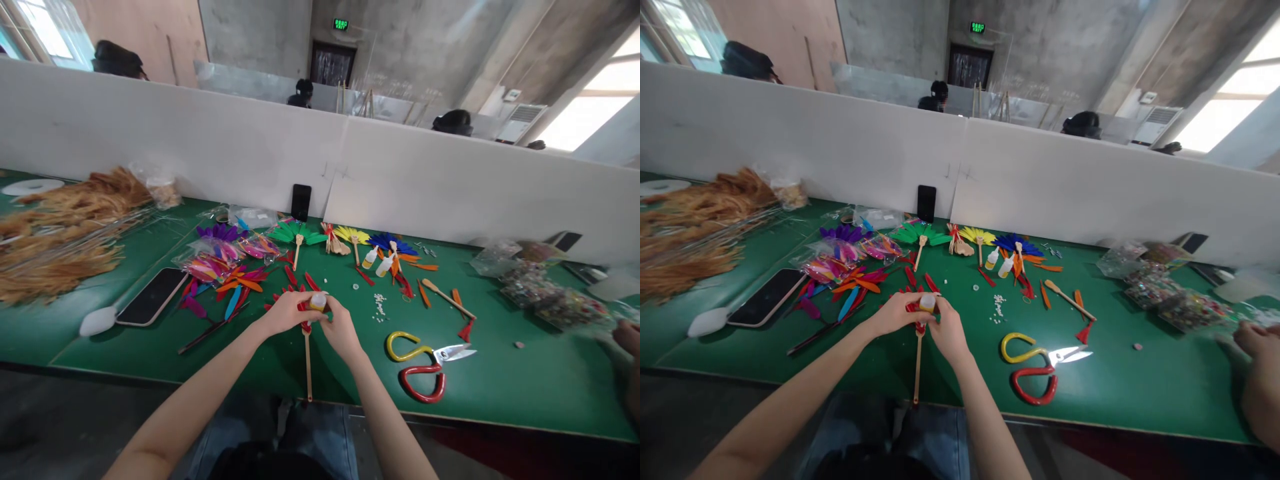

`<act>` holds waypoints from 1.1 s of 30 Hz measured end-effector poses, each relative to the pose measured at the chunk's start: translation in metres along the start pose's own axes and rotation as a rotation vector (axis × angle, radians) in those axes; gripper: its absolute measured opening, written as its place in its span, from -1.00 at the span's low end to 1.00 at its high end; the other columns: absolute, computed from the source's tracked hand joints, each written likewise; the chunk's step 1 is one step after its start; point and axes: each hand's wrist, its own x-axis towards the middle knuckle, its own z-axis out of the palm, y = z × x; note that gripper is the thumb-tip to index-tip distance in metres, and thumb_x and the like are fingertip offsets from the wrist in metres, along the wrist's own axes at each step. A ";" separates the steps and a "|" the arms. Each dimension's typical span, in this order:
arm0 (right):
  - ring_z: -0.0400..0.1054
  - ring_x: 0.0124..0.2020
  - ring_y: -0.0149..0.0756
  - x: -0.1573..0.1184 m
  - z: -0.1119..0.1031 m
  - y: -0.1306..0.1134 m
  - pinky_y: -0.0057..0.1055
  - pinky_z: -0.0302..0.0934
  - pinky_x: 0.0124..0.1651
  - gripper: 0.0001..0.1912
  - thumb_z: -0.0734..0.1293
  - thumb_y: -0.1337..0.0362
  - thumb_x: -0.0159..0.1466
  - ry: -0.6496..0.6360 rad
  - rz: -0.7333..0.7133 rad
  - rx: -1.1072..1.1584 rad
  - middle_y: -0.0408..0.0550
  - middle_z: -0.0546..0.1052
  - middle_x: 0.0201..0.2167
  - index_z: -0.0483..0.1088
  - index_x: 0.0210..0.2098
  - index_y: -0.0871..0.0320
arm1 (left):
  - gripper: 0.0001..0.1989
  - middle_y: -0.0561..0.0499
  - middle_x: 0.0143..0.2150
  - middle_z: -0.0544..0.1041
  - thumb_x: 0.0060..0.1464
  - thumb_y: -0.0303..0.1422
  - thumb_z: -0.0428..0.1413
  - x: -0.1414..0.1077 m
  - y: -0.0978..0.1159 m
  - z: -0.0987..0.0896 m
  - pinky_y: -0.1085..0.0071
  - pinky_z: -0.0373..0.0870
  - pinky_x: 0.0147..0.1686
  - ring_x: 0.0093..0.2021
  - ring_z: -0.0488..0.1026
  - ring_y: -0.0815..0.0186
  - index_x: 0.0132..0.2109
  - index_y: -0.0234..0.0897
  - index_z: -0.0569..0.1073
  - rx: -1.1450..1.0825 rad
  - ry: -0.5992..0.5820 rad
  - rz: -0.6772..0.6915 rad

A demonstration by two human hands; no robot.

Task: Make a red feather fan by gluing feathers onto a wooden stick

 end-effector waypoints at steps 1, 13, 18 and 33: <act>0.37 -0.26 -0.22 0.000 0.000 0.000 -0.32 0.26 -0.19 -0.59 0.16 0.51 0.02 0.001 0.001 0.003 -0.01 0.46 -0.28 0.31 -0.13 0.18 | -0.52 0.07 -0.35 0.54 -0.01 -0.14 0.14 0.000 0.000 0.000 0.48 0.31 -0.21 -0.25 0.46 0.25 0.04 -0.25 0.41 0.000 0.001 0.001; 0.37 -0.30 -0.24 0.002 0.001 -0.006 -0.34 0.27 -0.22 -0.58 0.14 0.51 0.01 -0.015 -0.009 0.028 0.00 0.45 -0.31 0.32 -0.14 0.21 | -0.53 0.06 -0.19 0.55 -0.02 -0.13 0.14 -0.004 0.002 -0.004 0.51 0.32 -0.24 -0.21 0.47 0.25 0.02 -0.25 0.42 0.007 0.000 -0.010; 0.37 -0.30 -0.24 0.001 0.003 -0.005 -0.34 0.27 -0.21 -0.58 0.14 0.51 0.01 -0.015 -0.006 0.027 -0.01 0.45 -0.31 0.31 -0.13 0.20 | -0.54 0.04 -0.20 0.56 -0.02 -0.13 0.15 -0.005 0.001 -0.004 0.50 0.33 -0.25 -0.21 0.47 0.24 -0.01 -0.26 0.44 -0.007 0.000 -0.021; 0.39 -0.29 -0.22 0.003 -0.006 0.008 -0.32 0.28 -0.20 -0.58 0.15 0.50 0.01 0.011 0.011 0.053 -0.01 0.49 -0.30 0.33 -0.13 0.19 | -0.50 0.03 -0.25 0.56 0.01 -0.14 0.12 0.010 0.002 0.002 0.50 0.34 -0.27 -0.23 0.48 0.23 0.08 -0.25 0.38 0.005 -0.031 0.018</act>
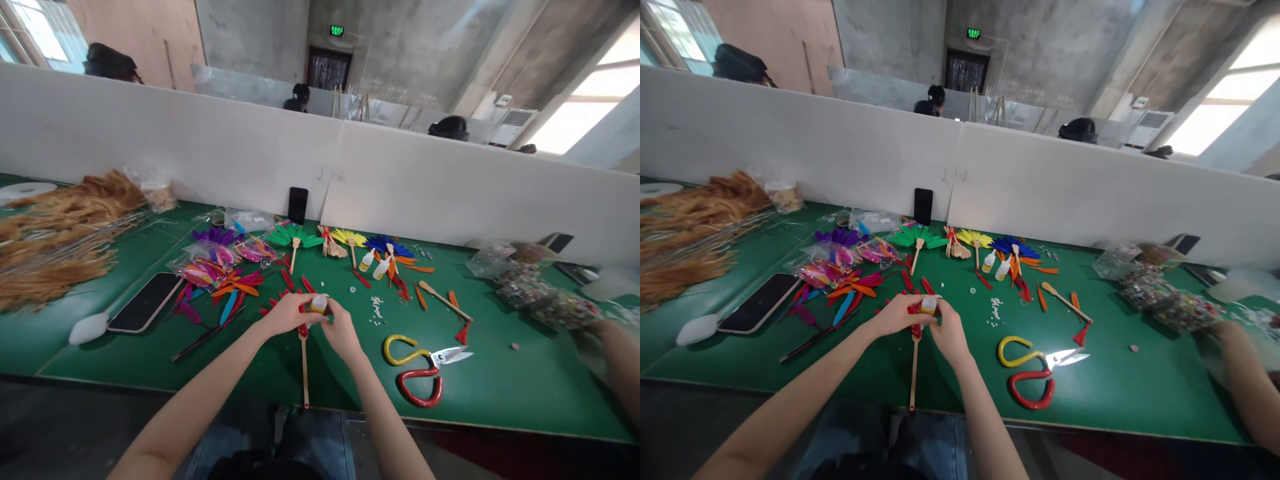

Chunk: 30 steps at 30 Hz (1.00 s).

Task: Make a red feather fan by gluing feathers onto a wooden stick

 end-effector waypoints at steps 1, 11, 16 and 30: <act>0.39 -0.29 -0.22 0.000 -0.001 0.001 -0.32 0.28 -0.20 -0.58 0.15 0.50 0.01 0.002 0.002 0.003 0.00 0.49 -0.30 0.33 -0.13 0.19 | -0.50 0.03 -0.27 0.57 0.01 -0.14 0.12 0.001 0.000 0.000 0.49 0.34 -0.27 -0.23 0.48 0.23 0.08 -0.26 0.38 -0.005 -0.002 0.000; 0.39 -0.31 -0.24 0.002 0.007 0.001 -0.33 0.29 -0.22 -0.57 0.16 0.51 -0.01 0.003 0.006 0.033 -0.02 0.49 -0.30 0.35 -0.14 0.18 | -0.46 0.02 -0.21 0.55 -0.01 -0.13 0.13 -0.004 0.002 -0.004 0.47 0.33 -0.25 -0.24 0.47 0.24 0.11 -0.25 0.35 0.062 0.009 -0.034; 0.39 -0.34 -0.26 0.002 0.010 -0.013 -0.35 0.30 -0.26 -0.61 0.19 0.49 0.01 -0.008 -0.006 0.054 -0.05 0.50 -0.34 0.36 -0.16 0.19 | -0.42 -0.04 0.02 0.45 0.05 -0.13 0.07 -0.017 -0.002 -0.003 0.39 0.33 -0.10 -0.05 0.42 0.19 0.20 -0.20 0.22 0.025 0.003 -0.043; 0.43 -0.27 -0.23 -0.015 -0.006 -0.031 -0.33 0.34 -0.21 -0.75 0.33 0.23 0.12 0.281 -0.038 0.137 0.01 0.53 -0.28 0.37 -0.20 0.17 | -0.74 -0.02 -0.16 0.53 0.21 -0.28 -0.08 -0.085 -0.009 -0.004 0.35 0.35 -0.05 -0.09 0.43 0.27 -0.17 -0.23 0.47 0.184 0.608 -0.002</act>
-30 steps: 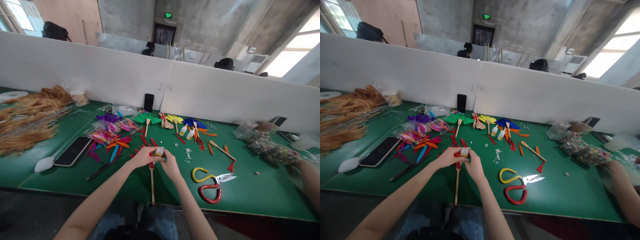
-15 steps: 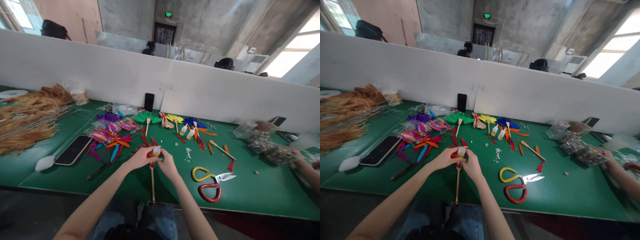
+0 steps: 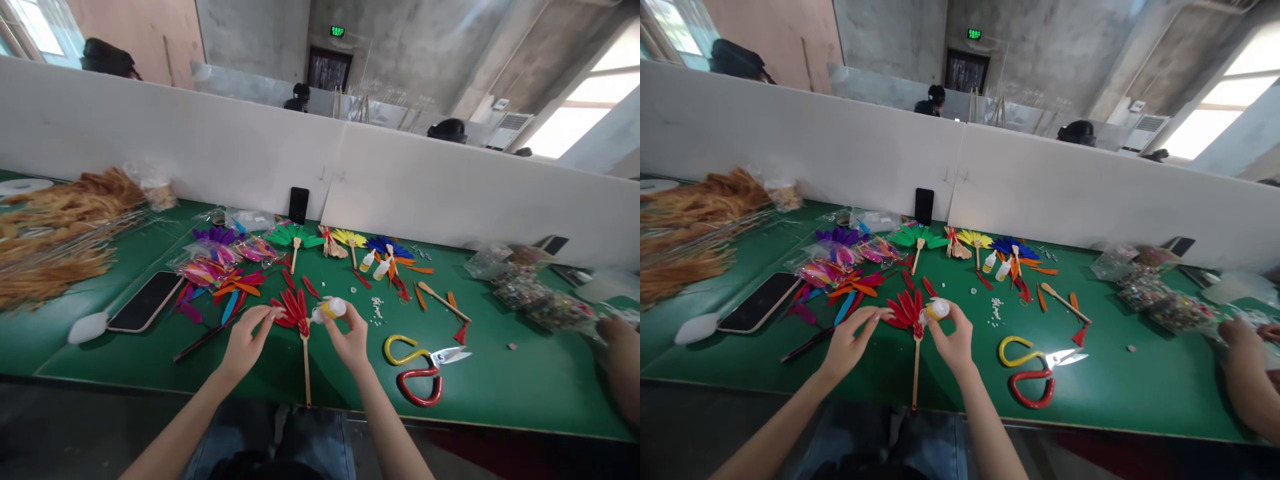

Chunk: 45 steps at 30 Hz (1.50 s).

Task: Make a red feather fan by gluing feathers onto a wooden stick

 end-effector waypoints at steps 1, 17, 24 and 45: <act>0.43 -0.26 -0.22 0.000 0.000 0.000 -0.32 0.34 -0.20 -0.75 0.33 0.22 0.12 0.063 -0.003 0.023 0.03 0.53 -0.27 0.36 -0.21 0.18 | -0.75 -0.02 -0.19 0.54 0.21 -0.30 -0.08 -0.010 0.000 0.002 0.36 0.36 -0.07 -0.12 0.45 0.27 -0.19 -0.24 0.48 0.011 0.013 0.011; 0.44 -0.26 -0.23 -0.012 0.002 0.001 -0.38 0.35 -0.30 -0.77 0.29 0.29 0.13 0.074 0.074 0.065 0.06 0.53 -0.22 0.36 -0.20 0.19 | -0.73 -0.05 0.00 0.48 0.19 -0.37 -0.07 -0.081 0.001 0.052 0.22 0.34 0.02 0.06 0.35 0.22 0.00 -0.17 0.40 0.156 -0.276 0.149; 0.44 -0.35 -0.31 -0.021 0.015 0.019 -0.43 0.36 -0.34 -0.72 0.28 0.30 0.12 -0.061 0.121 -0.030 -0.01 0.55 -0.24 0.37 -0.16 0.20 | -0.45 -0.09 0.23 0.22 0.16 -0.28 -0.01 -0.081 -0.002 0.057 0.16 0.18 0.13 0.22 0.15 0.20 0.26 -0.20 0.06 0.342 -0.462 0.340; 0.41 -0.38 -0.32 -0.020 0.012 0.012 -0.45 0.34 -0.41 -0.70 0.28 0.30 0.10 -0.152 0.163 -0.078 -0.05 0.54 -0.22 0.39 -0.15 0.17 | -0.38 -0.06 0.24 0.20 0.16 -0.22 -0.02 -0.083 -0.010 0.061 0.11 0.10 0.16 0.23 0.12 0.19 0.30 -0.22 -0.06 0.401 -0.519 0.410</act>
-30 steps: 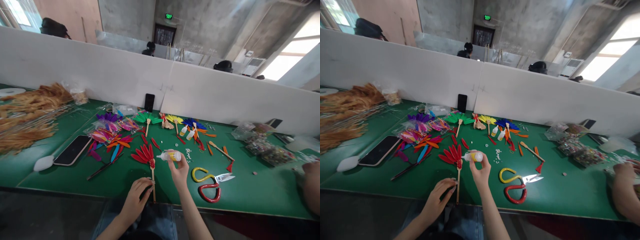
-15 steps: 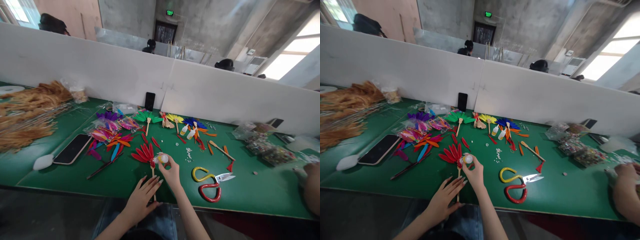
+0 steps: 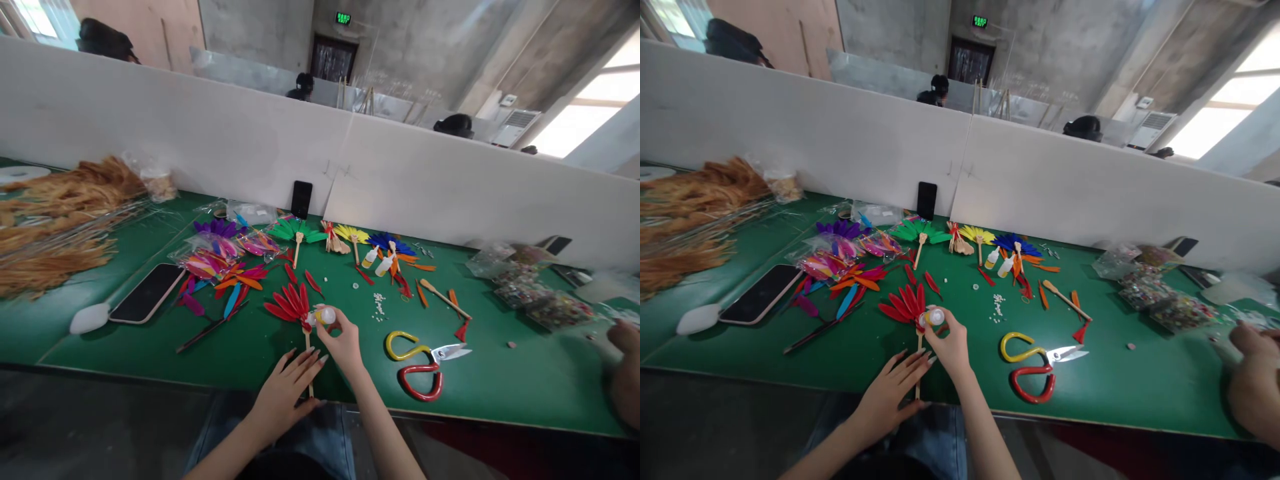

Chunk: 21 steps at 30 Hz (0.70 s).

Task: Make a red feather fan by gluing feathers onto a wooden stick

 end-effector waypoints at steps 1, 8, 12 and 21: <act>0.41 -0.38 -0.32 0.000 0.000 0.000 -0.45 0.33 -0.41 -0.70 0.28 0.30 0.10 -0.004 -0.001 -0.003 -0.05 0.54 -0.22 0.40 -0.15 0.17 | -0.38 -0.06 0.24 0.20 0.16 -0.22 -0.03 0.000 0.000 0.000 0.12 0.10 0.16 0.23 0.12 0.19 0.30 -0.22 -0.06 0.002 -0.001 0.000; 0.39 -0.43 -0.35 -0.002 -0.001 -0.002 -0.49 0.31 -0.44 -0.71 0.29 0.30 0.10 0.010 -0.020 -0.044 -0.05 0.55 -0.26 0.41 -0.17 0.18 | -0.37 -0.05 0.24 0.21 0.17 -0.18 -0.04 0.000 0.000 0.002 0.13 0.13 0.13 0.23 0.13 0.18 0.30 -0.21 -0.08 0.026 0.012 0.005; 0.36 -0.50 -0.40 -0.005 -0.003 0.000 -0.51 0.30 -0.45 -0.71 0.30 0.27 0.09 0.025 -0.035 -0.077 -0.07 0.55 -0.29 0.42 -0.19 0.18 | -0.37 -0.04 0.24 0.21 0.18 -0.20 -0.04 -0.001 -0.002 0.006 0.14 0.09 0.15 0.23 0.13 0.19 0.30 -0.22 -0.09 0.053 0.022 0.015; 0.39 -0.48 -0.38 -0.005 -0.008 0.005 -0.50 0.31 -0.45 -0.70 0.30 0.23 0.10 0.079 -0.029 -0.047 -0.05 0.55 -0.26 0.41 -0.18 0.18 | -0.37 -0.02 0.25 0.19 0.19 -0.19 -0.06 -0.001 -0.002 0.005 0.18 0.05 0.17 0.24 0.10 0.23 0.31 -0.19 -0.14 0.057 0.018 0.015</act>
